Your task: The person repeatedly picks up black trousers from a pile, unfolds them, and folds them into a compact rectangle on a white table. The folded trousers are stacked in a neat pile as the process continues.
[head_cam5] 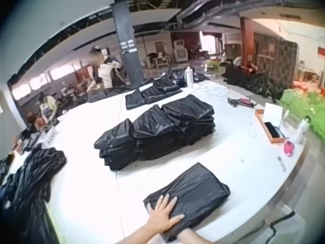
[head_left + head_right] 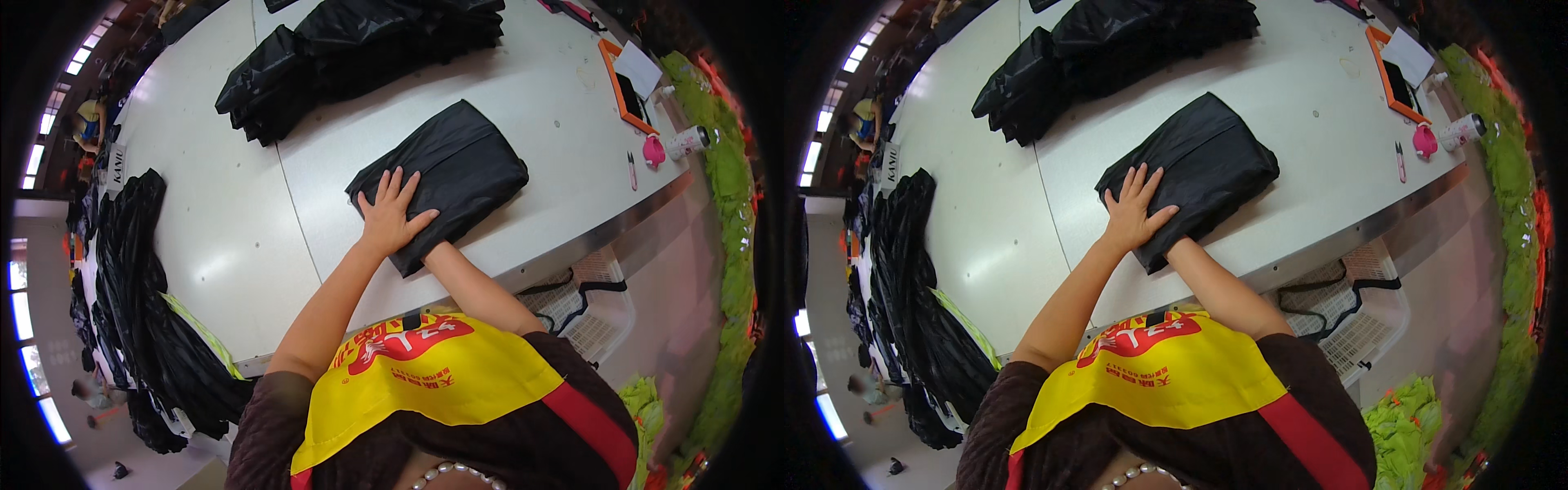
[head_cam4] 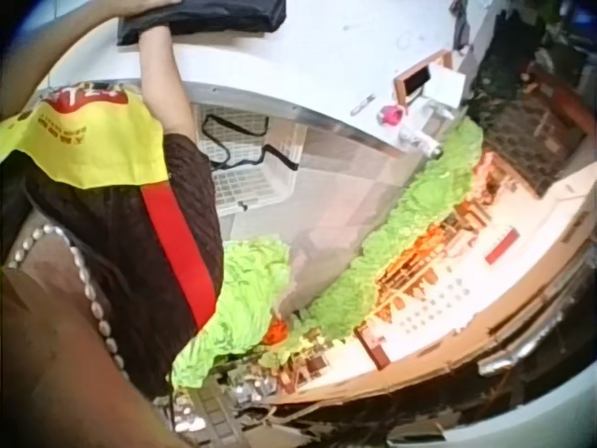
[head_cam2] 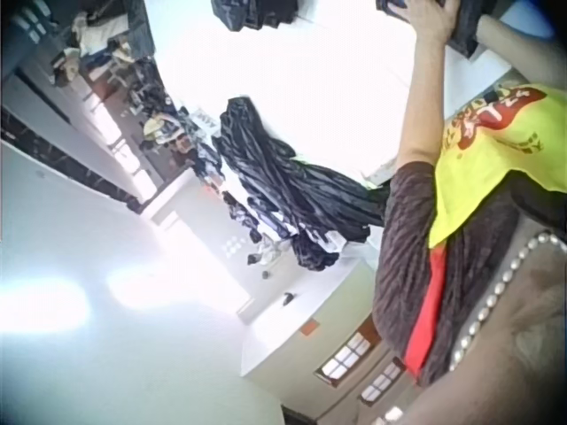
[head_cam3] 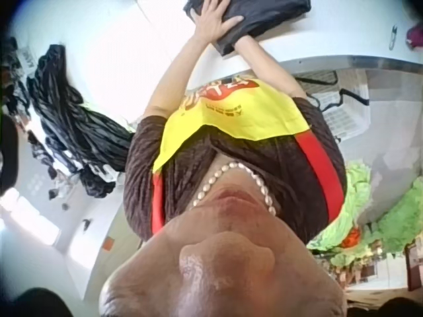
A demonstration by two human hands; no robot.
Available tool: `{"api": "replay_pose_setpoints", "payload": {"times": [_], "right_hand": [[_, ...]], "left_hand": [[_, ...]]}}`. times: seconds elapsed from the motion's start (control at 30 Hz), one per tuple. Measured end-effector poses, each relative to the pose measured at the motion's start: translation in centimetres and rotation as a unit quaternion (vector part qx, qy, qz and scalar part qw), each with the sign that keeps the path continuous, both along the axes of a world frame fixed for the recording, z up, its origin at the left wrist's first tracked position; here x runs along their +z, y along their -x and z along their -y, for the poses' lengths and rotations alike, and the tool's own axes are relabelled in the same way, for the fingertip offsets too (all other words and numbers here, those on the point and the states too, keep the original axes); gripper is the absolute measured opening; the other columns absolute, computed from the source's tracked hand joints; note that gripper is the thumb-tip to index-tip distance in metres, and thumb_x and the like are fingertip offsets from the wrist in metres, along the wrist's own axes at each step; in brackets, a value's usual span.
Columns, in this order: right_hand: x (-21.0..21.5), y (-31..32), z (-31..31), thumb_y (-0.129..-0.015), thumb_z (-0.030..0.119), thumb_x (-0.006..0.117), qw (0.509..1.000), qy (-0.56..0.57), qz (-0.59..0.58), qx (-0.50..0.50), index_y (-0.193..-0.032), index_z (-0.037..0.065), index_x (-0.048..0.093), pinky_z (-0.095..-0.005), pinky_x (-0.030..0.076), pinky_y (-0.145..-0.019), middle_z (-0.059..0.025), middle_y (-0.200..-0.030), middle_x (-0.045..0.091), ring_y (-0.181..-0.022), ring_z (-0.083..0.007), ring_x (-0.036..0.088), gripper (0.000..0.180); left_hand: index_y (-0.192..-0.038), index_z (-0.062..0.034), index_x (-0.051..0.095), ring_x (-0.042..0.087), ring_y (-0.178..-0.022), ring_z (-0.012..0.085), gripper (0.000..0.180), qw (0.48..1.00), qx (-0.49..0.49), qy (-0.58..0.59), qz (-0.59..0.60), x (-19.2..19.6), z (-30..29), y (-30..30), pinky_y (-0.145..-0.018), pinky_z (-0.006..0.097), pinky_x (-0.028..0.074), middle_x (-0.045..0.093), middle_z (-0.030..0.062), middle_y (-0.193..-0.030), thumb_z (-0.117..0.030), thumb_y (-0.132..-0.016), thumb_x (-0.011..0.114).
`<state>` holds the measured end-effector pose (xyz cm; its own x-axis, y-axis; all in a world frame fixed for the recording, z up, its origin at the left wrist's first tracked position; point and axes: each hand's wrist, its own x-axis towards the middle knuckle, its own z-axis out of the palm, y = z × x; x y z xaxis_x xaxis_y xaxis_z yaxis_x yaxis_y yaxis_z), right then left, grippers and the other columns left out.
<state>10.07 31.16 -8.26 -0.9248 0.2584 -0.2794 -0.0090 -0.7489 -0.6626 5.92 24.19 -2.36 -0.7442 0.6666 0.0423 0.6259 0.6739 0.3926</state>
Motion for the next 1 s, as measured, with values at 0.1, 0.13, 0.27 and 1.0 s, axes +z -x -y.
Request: {"api": "replay_pose_setpoints", "payload": {"times": [0.1, 0.13, 0.27, 1.0], "right_hand": [[-0.4, -1.9, -2.2, -0.093, 0.027, 0.050, 0.996, -0.077, 0.038, 0.038, -0.123, 0.003, 0.051, -0.0295, 0.045, -0.086, -0.0099, -0.113, 0.058, -0.106, -0.0170, 0.053, 0.038], [0.2, -3.3, -4.6, -0.093, 0.027, 0.050, 0.974, -0.170, 0.087, 0.125, -0.122, 0.003, 0.051, -0.0296, 0.046, -0.085, -0.0099, -0.113, 0.058, -0.105, -0.0170, 0.054, 0.038], [9.1, -8.2, -18.0, -0.086, 0.023, 0.057, 0.825, -0.440, 0.235, 0.266, -0.080, 0.000, 0.062, -0.0242, 0.047, -0.053, -0.0032, -0.061, 0.057, -0.056, -0.0099, 0.058, 0.025], [21.2, 2.6, -15.5, -0.076, 0.023, 0.063, 0.977, -0.139, 0.022, 0.158, -0.104, -0.007, 0.058, -0.0349, 0.053, -0.078, -0.0152, -0.094, 0.064, -0.083, -0.0235, 0.065, 0.042]], "left_hand": [[-0.139, -0.0189, 0.037, 0.021, -0.136, 0.0322, 0.076, 0.997, 0.011, -0.017, 0.075, -0.5, 0.0, 0.7, -0.096, 0.070, 0.012, 0.029, 0.0154, -0.145, -0.061, -0.078, 0.053], [-0.139, -0.0188, 0.037, 0.022, -0.136, 0.0322, 0.078, 0.998, 0.012, -0.004, 0.057, -1.1, 0.0, 0.5, -0.096, 0.070, 0.014, 0.029, 0.0145, -0.145, -0.064, -0.077, 0.052], [-0.141, -0.0189, 0.033, 0.022, -0.135, 0.0336, 0.084, 0.996, -0.005, 0.045, -0.076, -1.8, 0.4, -1.3, -0.095, 0.070, 0.015, 0.026, 0.0163, -0.146, -0.070, -0.076, 0.048], [-0.137, -0.0027, 0.032, 0.027, -0.128, 0.0406, 0.080, 0.961, 0.244, -0.091, -0.090, -3.2, 17.0, -5.9, -0.105, 0.048, 0.023, 0.026, 0.0245, -0.140, -0.036, -0.075, 0.070]]}}
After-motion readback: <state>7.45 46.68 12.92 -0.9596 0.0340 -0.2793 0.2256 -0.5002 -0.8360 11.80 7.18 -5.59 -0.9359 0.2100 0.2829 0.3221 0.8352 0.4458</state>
